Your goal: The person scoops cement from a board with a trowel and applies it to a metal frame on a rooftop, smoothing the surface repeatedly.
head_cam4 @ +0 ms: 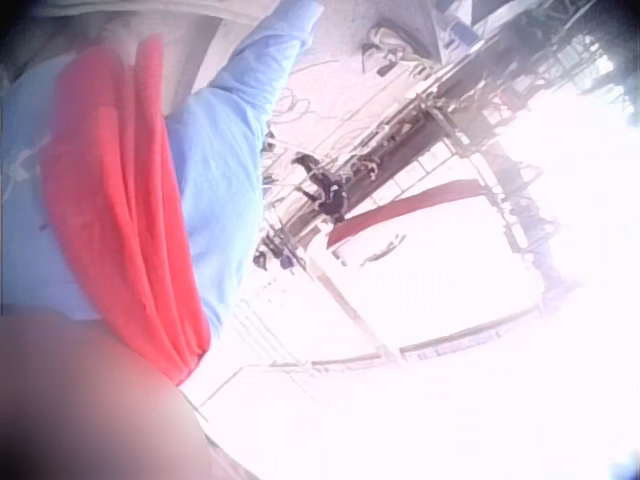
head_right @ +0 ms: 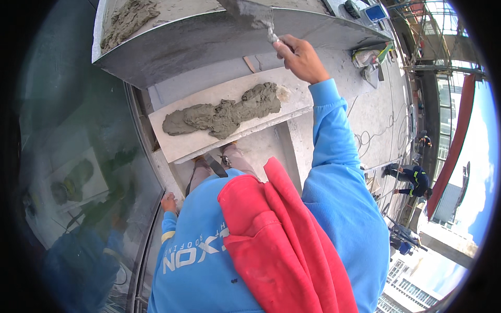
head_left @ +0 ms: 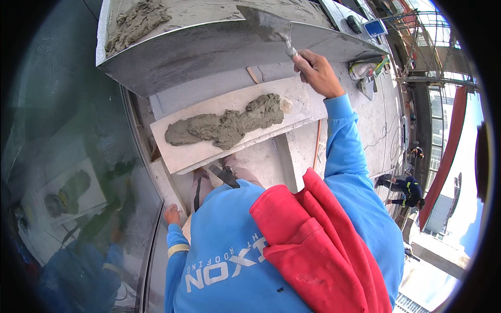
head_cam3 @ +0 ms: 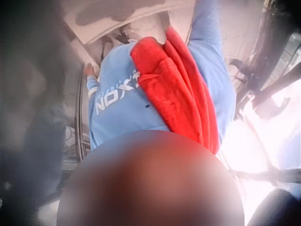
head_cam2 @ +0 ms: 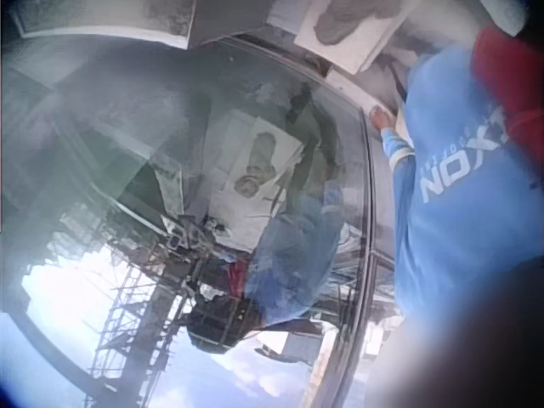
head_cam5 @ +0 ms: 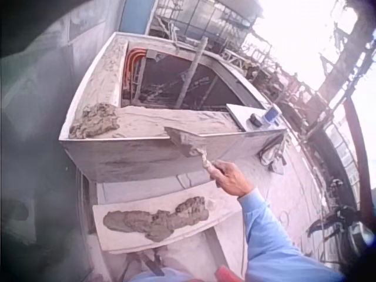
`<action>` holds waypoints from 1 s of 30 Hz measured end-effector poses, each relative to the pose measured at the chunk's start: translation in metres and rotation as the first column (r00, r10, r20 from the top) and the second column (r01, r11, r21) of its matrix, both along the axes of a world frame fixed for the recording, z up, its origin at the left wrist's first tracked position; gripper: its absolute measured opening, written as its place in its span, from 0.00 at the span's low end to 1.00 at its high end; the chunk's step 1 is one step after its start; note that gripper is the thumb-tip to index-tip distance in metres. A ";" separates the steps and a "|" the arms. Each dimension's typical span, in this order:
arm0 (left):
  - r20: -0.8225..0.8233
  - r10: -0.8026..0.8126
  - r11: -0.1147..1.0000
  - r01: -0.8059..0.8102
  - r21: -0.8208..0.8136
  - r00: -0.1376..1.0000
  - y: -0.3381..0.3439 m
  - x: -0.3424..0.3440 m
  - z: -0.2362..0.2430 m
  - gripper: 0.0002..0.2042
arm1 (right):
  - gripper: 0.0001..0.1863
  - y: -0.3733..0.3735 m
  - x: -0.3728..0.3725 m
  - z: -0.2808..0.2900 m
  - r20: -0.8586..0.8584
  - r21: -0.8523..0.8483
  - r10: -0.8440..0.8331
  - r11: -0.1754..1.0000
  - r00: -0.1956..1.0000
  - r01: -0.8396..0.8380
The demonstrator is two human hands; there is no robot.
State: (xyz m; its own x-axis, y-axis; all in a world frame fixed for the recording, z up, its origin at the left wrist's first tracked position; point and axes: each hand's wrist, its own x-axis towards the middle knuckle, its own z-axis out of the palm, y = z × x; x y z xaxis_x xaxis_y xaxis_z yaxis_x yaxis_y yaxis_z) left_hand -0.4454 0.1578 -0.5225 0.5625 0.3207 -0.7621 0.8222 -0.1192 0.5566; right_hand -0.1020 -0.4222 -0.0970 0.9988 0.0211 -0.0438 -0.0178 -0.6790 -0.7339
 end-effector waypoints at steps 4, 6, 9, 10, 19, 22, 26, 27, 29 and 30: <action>-0.148 -0.236 0.968 0.246 0.048 0.960 0.025 0.031 0.027 0.12 | 0.26 -0.078 -0.129 -0.160 -0.353 -0.331 -0.485 0.864 0.800 0.378; -0.147 -0.280 0.951 0.295 0.092 0.949 0.032 0.057 0.045 0.12 | 0.26 -0.116 -0.186 -0.233 -0.452 -0.315 -0.634 0.772 0.628 0.553; -0.055 -0.211 0.968 0.217 0.127 0.976 0.026 0.093 0.076 0.13 | 0.28 -0.149 -0.250 -0.323 -0.390 -0.361 -0.733 0.679 0.558 0.640; -0.035 -0.232 0.962 0.235 0.142 0.972 0.021 0.102 0.087 0.14 | 0.28 -0.150 -0.261 -0.347 -0.372 -0.421 -0.791 0.610 0.486 0.672; 0.068 -0.540 0.829 0.516 0.216 0.839 -0.058 0.153 0.128 0.16 | 0.26 -0.062 -0.189 -0.369 -0.749 0.212 -0.498 0.446 0.438 0.870; 0.050 -0.604 0.778 0.575 0.253 0.796 -0.075 0.158 0.124 0.15 | 0.24 -0.075 -0.187 -0.332 -0.833 0.382 -0.285 0.323 0.474 0.866; 0.145 -0.592 0.795 0.545 0.267 0.793 -0.083 0.163 0.119 0.15 | 0.24 -0.090 -0.191 -0.312 -0.846 0.473 -0.126 0.270 0.518 0.839; 0.140 -0.599 0.786 0.546 0.290 0.788 -0.083 0.163 0.118 0.15 | 0.24 -0.090 -0.192 -0.313 -0.857 0.468 -0.098 0.263 0.506 0.844; 0.134 -0.584 0.790 0.523 0.320 0.800 -0.081 0.160 0.115 0.15 | 0.25 -0.087 -0.193 -0.319 -0.797 0.323 -0.288 0.540 0.531 0.777; 0.129 -0.568 0.798 0.505 0.328 0.813 -0.080 0.157 0.115 0.14 | 0.27 -0.084 -0.195 -0.323 -0.754 0.240 -0.367 0.618 0.544 0.749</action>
State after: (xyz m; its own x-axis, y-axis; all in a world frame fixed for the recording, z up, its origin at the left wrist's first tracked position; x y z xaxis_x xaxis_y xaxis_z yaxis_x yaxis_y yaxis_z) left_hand -0.2880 0.0777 -0.4076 0.8398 0.0898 -0.5354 0.4470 -0.6740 0.5881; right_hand -0.2969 -0.5062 -0.4202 0.5430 -0.3233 -0.7750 -0.7955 0.0976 -0.5980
